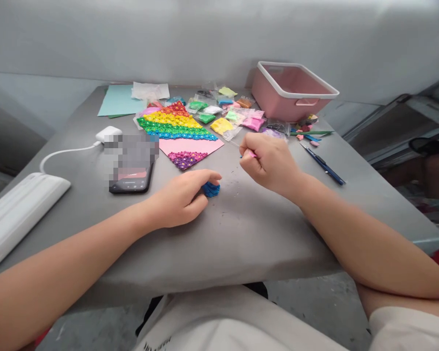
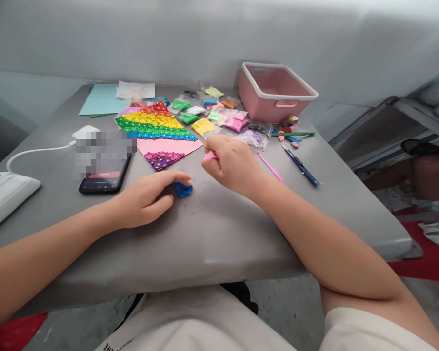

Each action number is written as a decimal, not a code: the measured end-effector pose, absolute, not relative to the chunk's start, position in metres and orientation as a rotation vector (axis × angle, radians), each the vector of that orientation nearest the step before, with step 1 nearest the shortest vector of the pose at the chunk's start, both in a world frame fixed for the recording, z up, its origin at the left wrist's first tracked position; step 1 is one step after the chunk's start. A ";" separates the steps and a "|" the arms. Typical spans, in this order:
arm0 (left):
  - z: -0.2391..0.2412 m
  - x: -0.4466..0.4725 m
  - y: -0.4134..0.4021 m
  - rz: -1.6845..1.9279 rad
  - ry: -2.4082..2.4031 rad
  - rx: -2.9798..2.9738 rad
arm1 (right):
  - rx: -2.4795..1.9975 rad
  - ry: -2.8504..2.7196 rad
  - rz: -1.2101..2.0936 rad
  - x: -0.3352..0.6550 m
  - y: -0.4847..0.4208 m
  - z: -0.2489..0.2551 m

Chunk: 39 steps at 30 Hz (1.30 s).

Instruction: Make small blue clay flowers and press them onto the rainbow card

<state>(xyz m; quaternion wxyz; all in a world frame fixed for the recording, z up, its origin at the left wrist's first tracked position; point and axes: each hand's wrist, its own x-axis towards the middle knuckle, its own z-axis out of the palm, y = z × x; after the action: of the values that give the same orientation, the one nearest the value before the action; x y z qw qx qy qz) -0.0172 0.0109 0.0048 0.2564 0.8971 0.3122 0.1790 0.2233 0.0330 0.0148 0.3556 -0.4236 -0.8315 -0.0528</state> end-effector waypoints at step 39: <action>0.015 -0.001 -0.027 -0.006 0.544 2.690 | -1.052 -2.173 -0.127 0.214 0.032 0.017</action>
<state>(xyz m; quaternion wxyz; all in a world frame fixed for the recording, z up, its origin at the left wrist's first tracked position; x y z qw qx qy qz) -0.0009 -0.0274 0.0147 0.1974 0.9609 0.1943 -0.0022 0.2145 0.0322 0.0174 0.3539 -0.4069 -0.8407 -0.0490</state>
